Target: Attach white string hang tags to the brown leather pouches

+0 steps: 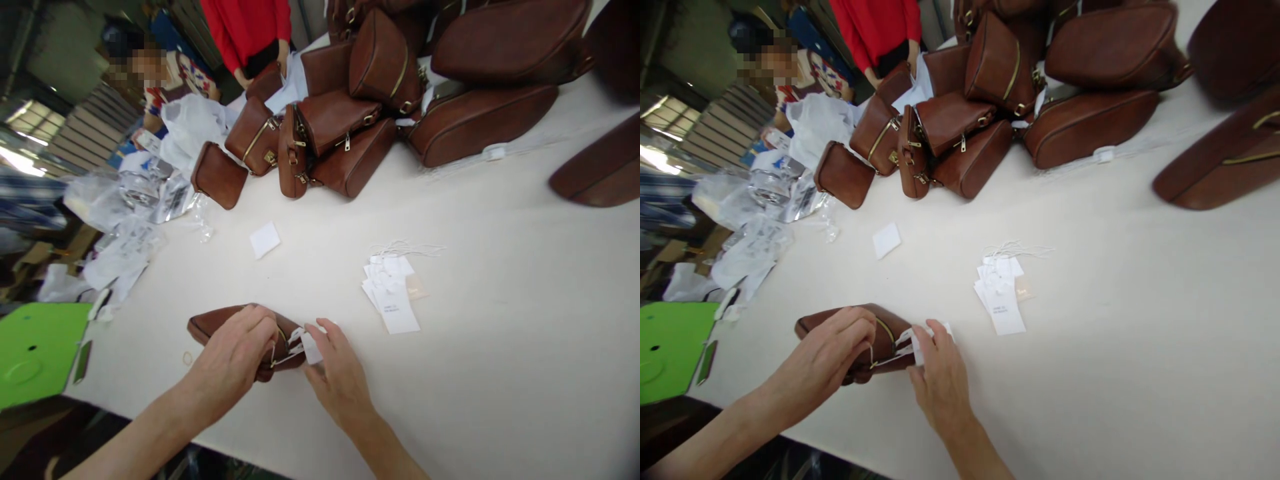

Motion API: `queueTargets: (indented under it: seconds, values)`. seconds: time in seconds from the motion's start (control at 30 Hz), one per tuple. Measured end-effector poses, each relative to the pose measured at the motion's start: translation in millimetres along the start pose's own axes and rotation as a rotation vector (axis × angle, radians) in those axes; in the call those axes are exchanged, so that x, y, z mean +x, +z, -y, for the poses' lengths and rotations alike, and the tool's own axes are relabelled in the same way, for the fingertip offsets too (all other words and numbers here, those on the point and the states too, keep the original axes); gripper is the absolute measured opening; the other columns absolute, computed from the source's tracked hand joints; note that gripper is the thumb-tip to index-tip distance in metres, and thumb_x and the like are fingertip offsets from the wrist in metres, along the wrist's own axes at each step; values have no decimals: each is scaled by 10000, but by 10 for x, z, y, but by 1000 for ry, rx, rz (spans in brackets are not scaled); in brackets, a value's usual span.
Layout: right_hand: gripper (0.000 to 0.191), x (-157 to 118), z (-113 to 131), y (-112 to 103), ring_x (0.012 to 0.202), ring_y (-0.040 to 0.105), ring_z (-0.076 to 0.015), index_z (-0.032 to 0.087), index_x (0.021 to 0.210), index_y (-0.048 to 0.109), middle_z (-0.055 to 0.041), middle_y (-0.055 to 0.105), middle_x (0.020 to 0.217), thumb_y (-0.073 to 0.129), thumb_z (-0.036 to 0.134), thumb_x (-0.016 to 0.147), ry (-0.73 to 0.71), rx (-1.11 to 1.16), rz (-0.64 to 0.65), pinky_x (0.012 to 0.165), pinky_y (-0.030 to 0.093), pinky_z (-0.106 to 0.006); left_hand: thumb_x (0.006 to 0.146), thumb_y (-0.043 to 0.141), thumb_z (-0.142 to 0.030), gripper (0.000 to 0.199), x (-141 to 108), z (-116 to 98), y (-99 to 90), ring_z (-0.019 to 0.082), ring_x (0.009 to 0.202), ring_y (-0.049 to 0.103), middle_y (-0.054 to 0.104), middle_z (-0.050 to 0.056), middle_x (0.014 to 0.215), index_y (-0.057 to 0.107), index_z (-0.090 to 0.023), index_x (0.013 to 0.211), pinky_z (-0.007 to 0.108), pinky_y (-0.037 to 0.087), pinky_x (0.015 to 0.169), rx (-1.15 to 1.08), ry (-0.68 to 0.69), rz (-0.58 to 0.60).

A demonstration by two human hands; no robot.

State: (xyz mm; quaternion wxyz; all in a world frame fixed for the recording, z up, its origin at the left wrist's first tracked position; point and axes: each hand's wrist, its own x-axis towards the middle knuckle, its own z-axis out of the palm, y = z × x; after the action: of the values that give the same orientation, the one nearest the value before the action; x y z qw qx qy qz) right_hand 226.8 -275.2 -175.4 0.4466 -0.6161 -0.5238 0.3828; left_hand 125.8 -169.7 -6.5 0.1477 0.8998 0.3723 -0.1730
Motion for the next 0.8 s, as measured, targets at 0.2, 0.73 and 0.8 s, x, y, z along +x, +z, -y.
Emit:
queueTargets:
  seconds: [0.2, 0.73, 0.8]
  values:
    - [310, 157, -65, -84, 1141, 525, -314, 230, 1050, 620, -105, 609, 1222, 666, 137, 758, -160, -259, 255, 935, 444, -472, 891, 289, -88, 241, -150, -127, 100, 152, 656, 476, 527, -1, 756, 441, -208, 747, 283, 372, 606, -111, -143, -68]
    - [217, 12, 156, -441, 688, 606, -170, 185, 878, 638, -3, 683, 751, 500, 352, 867, 265, 530, 565, 612, 443, -260, 920, 300, -413, 287, -702, -665, 529, 202, 686, 578, 573, 5, 673, 481, -235, 785, 335, 466, 699, -751, -736, -458]
    - [246, -102, 262, -369, 690, 617, -181, 183, 858, 650, -3, 687, 742, 569, 414, 830, 309, 662, 570, 607, 462, -271, 913, 304, -475, 340, -764, -746, 692, 228, 840, 623, 659, 46, 829, 541, -242, 844, 370, 496, 820, -876, -782, -560]
